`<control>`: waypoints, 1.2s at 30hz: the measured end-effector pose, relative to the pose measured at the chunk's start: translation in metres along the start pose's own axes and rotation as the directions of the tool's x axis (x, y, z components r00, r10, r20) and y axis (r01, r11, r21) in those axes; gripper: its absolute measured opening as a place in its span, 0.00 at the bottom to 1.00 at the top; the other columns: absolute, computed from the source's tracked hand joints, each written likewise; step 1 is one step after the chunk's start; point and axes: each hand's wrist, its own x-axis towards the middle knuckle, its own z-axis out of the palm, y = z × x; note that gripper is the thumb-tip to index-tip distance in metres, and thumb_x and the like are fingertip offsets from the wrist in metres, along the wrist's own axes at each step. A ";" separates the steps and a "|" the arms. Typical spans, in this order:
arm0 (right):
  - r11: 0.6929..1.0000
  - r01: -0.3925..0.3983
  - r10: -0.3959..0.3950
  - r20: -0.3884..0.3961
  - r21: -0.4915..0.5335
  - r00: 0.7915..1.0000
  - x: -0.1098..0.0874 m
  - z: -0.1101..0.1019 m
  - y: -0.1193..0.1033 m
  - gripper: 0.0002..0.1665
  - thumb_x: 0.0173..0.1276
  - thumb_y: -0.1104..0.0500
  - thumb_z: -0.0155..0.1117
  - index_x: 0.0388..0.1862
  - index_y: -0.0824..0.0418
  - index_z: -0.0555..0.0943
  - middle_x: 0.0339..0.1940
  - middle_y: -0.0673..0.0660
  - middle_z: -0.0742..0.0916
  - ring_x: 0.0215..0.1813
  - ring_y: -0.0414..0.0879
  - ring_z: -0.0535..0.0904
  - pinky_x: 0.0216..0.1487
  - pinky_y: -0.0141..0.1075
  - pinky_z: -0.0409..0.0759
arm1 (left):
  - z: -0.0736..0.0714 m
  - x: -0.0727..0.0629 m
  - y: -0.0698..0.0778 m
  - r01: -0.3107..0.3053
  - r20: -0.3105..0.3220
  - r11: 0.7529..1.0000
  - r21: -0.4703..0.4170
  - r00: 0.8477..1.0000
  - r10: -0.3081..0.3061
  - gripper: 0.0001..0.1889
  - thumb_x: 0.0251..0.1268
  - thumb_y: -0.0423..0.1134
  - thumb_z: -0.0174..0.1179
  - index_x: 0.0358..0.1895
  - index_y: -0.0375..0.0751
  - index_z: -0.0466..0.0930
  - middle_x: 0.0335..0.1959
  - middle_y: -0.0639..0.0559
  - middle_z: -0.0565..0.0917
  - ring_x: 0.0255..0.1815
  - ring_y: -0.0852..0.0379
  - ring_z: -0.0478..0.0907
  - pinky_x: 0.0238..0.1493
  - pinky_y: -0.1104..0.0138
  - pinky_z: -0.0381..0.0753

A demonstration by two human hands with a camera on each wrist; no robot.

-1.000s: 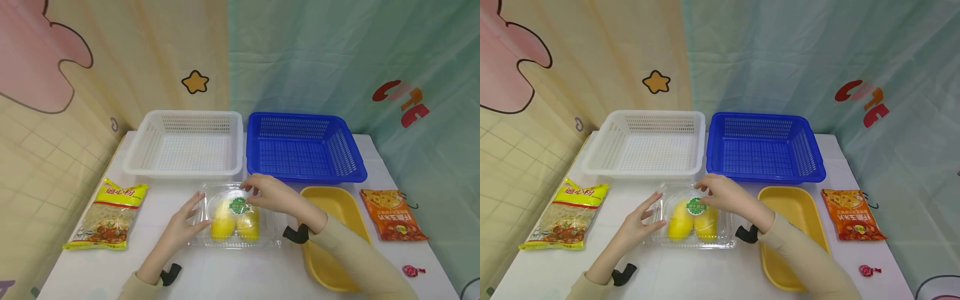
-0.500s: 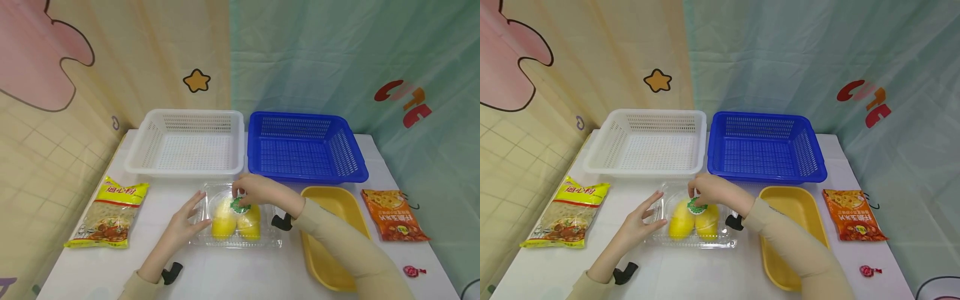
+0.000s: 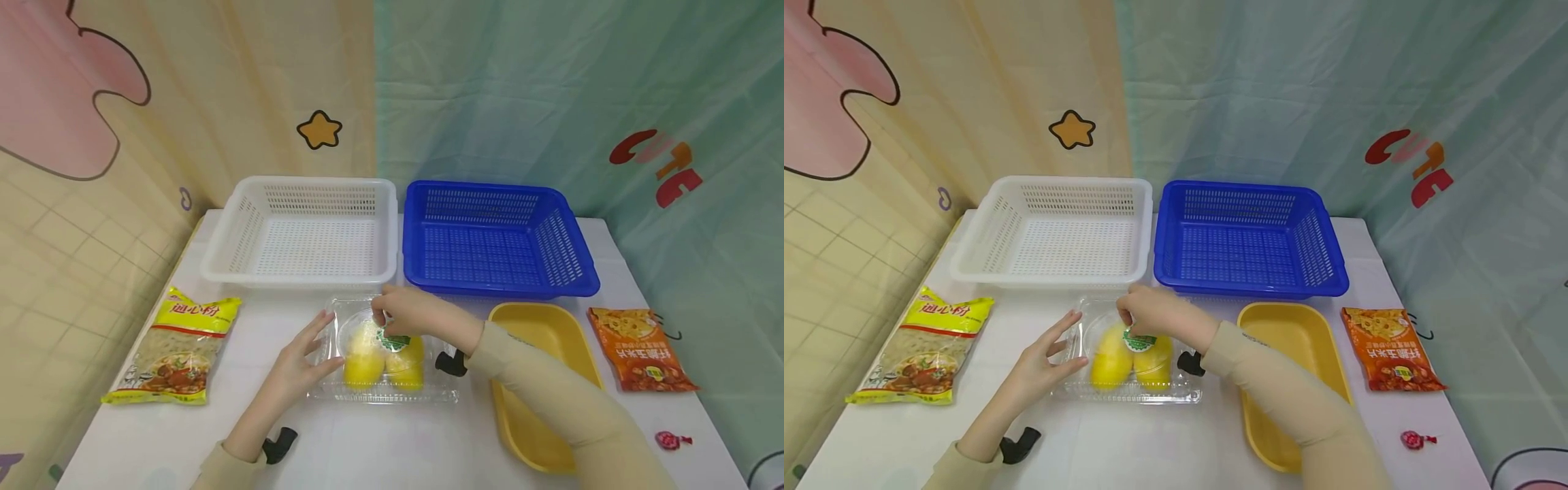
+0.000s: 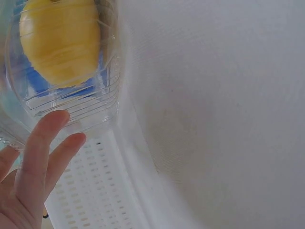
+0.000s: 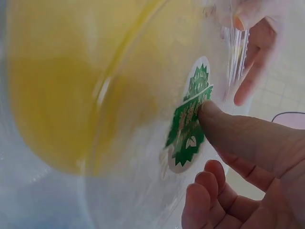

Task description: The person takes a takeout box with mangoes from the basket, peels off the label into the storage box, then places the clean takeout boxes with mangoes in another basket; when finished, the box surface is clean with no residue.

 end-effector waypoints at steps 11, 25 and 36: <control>1.000 -0.009 0.008 -0.027 -0.012 1.000 -0.002 0.000 -0.003 0.10 0.61 0.61 0.72 0.27 0.53 0.78 0.33 0.49 0.77 0.34 0.43 0.74 0.37 0.31 0.75 | 0.001 0.001 -0.001 0.006 -0.001 1.000 0.010 1.000 -0.006 0.44 0.56 0.36 0.72 0.76 0.50 0.60 0.81 0.46 0.53 0.66 0.30 0.71 0.49 0.52 0.86; 0.966 0.013 0.069 -0.305 0.259 0.950 -0.102 -0.031 0.044 0.08 0.62 0.59 0.72 0.29 0.51 0.80 0.29 0.47 0.77 0.34 0.41 0.72 0.35 0.29 0.74 | -0.001 0.000 -0.002 -0.008 0.006 1.000 0.027 1.000 0.008 0.44 0.56 0.36 0.71 0.77 0.51 0.59 0.81 0.46 0.53 0.66 0.31 0.72 0.47 0.54 0.86; 0.854 -0.283 0.332 -0.038 0.435 0.943 -0.193 0.003 0.120 0.06 0.64 0.60 0.69 0.30 0.59 0.79 0.24 0.48 0.76 0.28 0.40 0.70 0.28 0.30 0.69 | -0.001 0.002 -0.003 -0.011 0.019 1.000 0.028 1.000 0.010 0.44 0.57 0.37 0.71 0.77 0.50 0.58 0.81 0.45 0.52 0.66 0.31 0.71 0.47 0.54 0.86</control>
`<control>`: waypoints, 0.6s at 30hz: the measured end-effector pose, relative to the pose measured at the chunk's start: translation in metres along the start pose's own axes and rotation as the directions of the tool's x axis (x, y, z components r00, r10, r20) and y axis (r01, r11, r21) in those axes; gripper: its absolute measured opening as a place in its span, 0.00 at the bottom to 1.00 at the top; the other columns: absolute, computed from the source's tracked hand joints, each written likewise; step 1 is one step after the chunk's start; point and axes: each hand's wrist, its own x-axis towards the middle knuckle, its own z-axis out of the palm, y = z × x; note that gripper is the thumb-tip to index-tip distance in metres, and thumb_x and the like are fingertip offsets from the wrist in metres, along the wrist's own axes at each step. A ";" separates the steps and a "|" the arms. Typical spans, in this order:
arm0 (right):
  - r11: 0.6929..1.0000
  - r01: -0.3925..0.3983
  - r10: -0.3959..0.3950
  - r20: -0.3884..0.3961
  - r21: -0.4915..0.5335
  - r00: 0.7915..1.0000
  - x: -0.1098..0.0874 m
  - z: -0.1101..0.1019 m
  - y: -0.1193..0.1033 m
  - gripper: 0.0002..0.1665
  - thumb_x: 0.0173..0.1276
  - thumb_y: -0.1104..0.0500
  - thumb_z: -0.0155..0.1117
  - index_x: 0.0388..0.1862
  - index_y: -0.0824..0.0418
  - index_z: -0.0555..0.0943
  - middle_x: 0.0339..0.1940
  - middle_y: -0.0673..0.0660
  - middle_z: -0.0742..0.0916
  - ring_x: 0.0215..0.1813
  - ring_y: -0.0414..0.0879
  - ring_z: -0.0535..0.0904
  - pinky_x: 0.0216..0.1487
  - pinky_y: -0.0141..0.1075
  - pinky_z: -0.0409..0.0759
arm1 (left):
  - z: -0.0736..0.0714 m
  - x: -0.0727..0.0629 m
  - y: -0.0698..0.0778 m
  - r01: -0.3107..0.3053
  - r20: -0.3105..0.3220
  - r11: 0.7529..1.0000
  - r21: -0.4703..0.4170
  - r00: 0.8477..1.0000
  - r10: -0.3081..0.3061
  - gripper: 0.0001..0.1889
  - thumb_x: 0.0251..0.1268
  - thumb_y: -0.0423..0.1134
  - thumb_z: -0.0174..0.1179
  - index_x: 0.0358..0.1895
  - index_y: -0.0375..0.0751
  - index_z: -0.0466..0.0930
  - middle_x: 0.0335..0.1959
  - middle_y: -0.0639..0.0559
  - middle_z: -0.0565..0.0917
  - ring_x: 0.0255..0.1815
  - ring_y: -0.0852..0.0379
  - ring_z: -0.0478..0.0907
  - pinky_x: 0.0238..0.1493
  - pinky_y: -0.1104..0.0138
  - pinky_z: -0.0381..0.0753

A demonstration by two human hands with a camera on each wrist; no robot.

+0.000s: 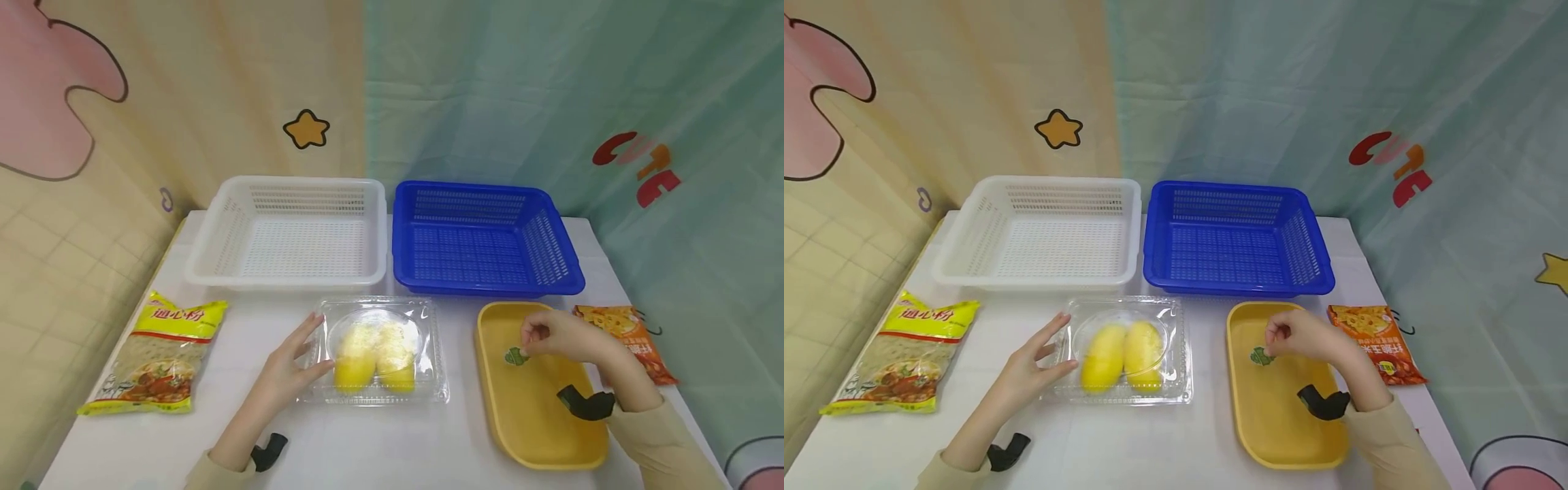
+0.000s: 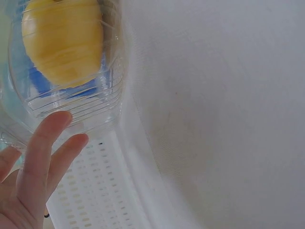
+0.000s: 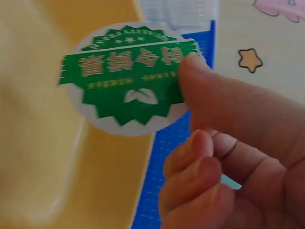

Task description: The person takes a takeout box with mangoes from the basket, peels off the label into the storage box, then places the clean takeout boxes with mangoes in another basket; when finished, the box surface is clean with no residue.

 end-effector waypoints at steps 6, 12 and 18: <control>0.995 -0.086 0.090 0.077 -0.050 0.993 0.010 0.013 0.025 0.07 0.58 0.65 0.69 0.25 0.60 0.79 0.22 0.48 0.77 0.27 0.42 0.69 0.27 0.31 0.66 | -0.001 -0.001 0.002 -0.003 -0.003 1.000 -0.004 1.000 0.003 0.44 0.57 0.38 0.71 0.76 0.48 0.58 0.80 0.43 0.52 0.66 0.30 0.71 0.50 0.51 0.85; 0.983 -0.093 0.101 0.044 -0.157 0.994 0.032 0.018 0.032 0.07 0.57 0.65 0.70 0.25 0.60 0.78 0.22 0.48 0.78 0.27 0.41 0.70 0.29 0.31 0.69 | -0.002 -0.003 0.004 0.004 -0.004 1.000 -0.012 1.000 -0.004 0.44 0.57 0.38 0.71 0.76 0.49 0.59 0.80 0.43 0.52 0.66 0.30 0.71 0.51 0.50 0.84; 0.975 -0.079 0.084 0.015 -0.208 0.996 0.040 0.023 0.030 0.08 0.55 0.65 0.71 0.25 0.60 0.78 0.23 0.49 0.79 0.27 0.41 0.70 0.30 0.32 0.69 | -0.003 -0.004 0.005 0.003 -0.004 1.000 -0.012 1.000 -0.003 0.44 0.57 0.38 0.71 0.76 0.50 0.59 0.81 0.43 0.52 0.66 0.30 0.71 0.51 0.51 0.85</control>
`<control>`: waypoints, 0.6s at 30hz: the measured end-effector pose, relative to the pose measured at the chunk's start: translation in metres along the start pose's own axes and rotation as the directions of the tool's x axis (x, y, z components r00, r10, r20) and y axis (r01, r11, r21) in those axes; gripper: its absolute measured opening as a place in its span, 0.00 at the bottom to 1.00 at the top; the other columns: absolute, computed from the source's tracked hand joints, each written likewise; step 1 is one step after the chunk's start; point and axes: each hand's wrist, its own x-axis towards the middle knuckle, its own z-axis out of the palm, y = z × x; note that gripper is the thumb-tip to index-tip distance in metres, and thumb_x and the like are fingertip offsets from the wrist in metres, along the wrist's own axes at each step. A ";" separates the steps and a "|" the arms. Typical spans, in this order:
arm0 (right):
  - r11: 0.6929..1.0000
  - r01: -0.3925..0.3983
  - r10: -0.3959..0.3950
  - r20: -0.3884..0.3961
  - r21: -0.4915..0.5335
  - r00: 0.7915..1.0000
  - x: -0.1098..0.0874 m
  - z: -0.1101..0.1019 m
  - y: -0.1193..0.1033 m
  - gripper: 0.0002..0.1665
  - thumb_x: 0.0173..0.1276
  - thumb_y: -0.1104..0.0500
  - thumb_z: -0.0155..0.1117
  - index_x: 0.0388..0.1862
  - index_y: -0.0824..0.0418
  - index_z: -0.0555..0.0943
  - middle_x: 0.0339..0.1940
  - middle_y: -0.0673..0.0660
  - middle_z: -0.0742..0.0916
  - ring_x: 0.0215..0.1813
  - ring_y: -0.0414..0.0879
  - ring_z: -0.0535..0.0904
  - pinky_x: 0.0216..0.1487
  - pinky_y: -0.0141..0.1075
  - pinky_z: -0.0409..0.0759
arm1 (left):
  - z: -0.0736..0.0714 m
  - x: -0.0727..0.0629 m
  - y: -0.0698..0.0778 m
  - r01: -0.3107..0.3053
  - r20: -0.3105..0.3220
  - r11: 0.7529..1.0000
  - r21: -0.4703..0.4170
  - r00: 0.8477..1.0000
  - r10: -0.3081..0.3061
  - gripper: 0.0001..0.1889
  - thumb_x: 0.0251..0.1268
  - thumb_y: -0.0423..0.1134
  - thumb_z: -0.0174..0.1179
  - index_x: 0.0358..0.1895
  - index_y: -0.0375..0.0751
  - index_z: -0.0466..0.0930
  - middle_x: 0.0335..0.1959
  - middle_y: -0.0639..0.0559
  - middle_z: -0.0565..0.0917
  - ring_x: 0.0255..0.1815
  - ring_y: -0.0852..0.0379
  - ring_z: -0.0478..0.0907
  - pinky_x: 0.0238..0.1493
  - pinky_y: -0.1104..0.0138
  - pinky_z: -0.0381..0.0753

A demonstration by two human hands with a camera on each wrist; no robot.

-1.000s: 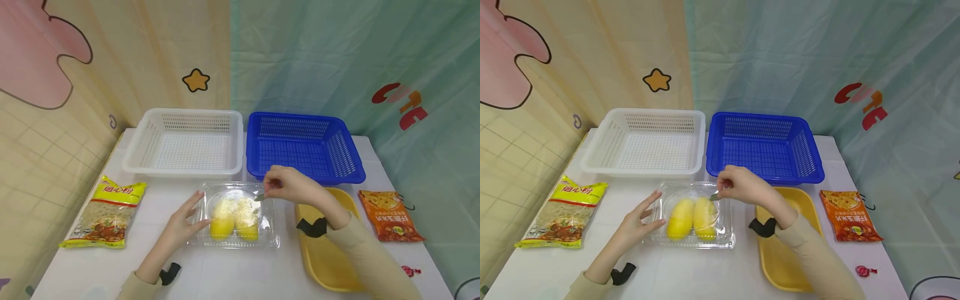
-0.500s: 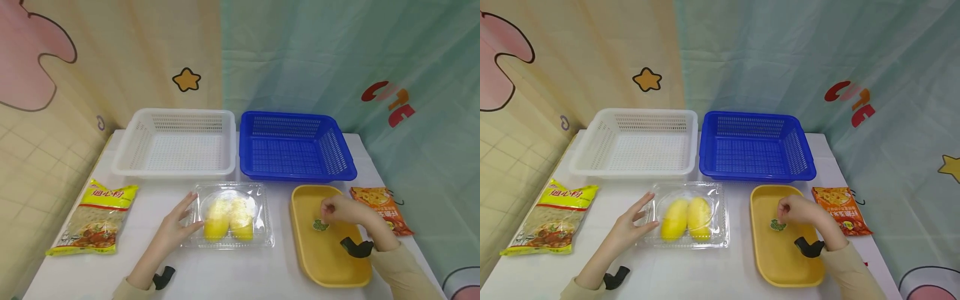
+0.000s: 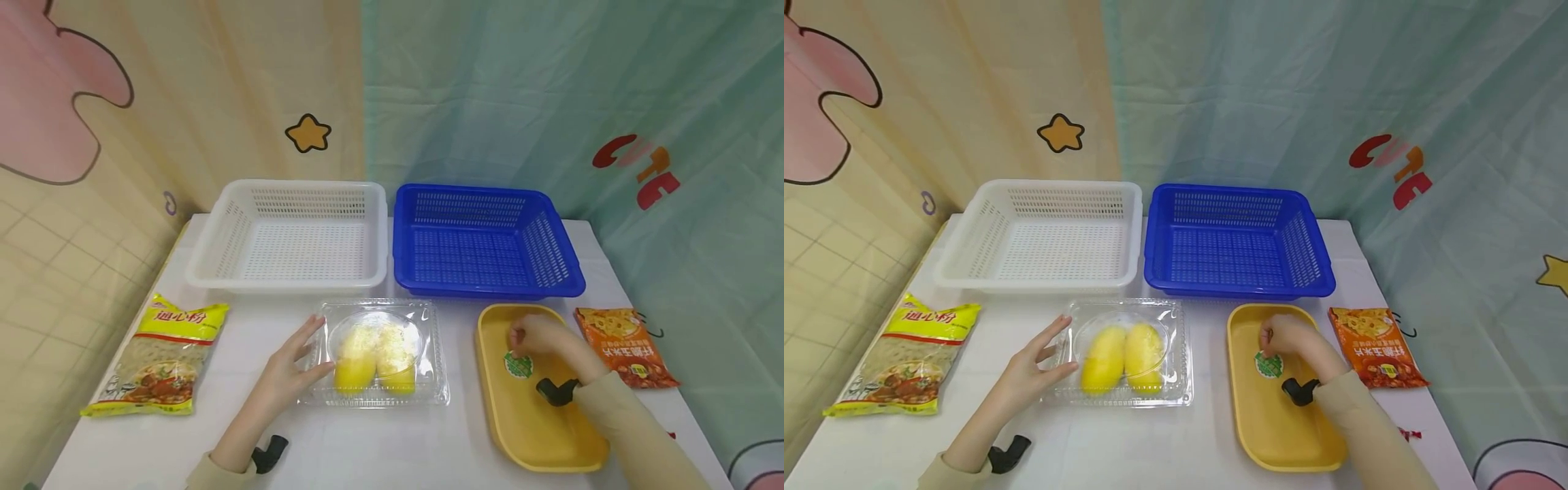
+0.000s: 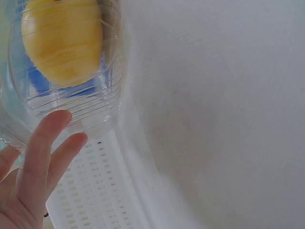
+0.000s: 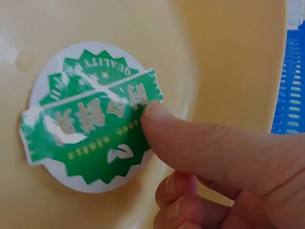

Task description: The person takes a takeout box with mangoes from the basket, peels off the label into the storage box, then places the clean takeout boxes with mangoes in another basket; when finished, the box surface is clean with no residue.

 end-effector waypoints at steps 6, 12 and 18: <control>1.000 -0.013 0.015 -0.071 0.026 0.997 -0.002 0.002 -0.001 0.06 0.57 0.64 0.70 0.29 0.62 0.79 0.25 0.51 0.80 0.29 0.42 0.72 0.32 0.33 0.72 | 0.000 0.001 0.000 0.001 -0.001 1.000 0.009 1.000 -0.001 0.44 0.58 0.38 0.71 0.76 0.49 0.58 0.80 0.43 0.52 0.66 0.30 0.71 0.50 0.51 0.85; 0.993 0.025 -0.011 -0.118 0.115 0.993 -0.018 -0.017 0.000 0.07 0.65 0.59 0.66 0.37 0.62 0.81 0.29 0.51 0.82 0.31 0.43 0.73 0.32 0.34 0.74 | 0.000 0.001 -0.001 0.014 -0.002 1.000 0.011 1.000 -0.014 0.44 0.57 0.38 0.71 0.77 0.49 0.58 0.80 0.43 0.52 0.66 0.30 0.71 0.50 0.51 0.85; 0.982 0.003 0.065 -0.360 0.186 0.931 -0.035 -0.056 0.010 0.20 0.74 0.50 0.59 0.51 0.66 0.78 0.40 0.61 0.85 0.37 0.49 0.77 0.34 0.29 0.78 | 0.001 0.000 -0.001 0.013 -0.005 1.000 0.008 1.000 -0.013 0.43 0.58 0.38 0.71 0.77 0.50 0.58 0.80 0.43 0.52 0.66 0.30 0.71 0.51 0.50 0.84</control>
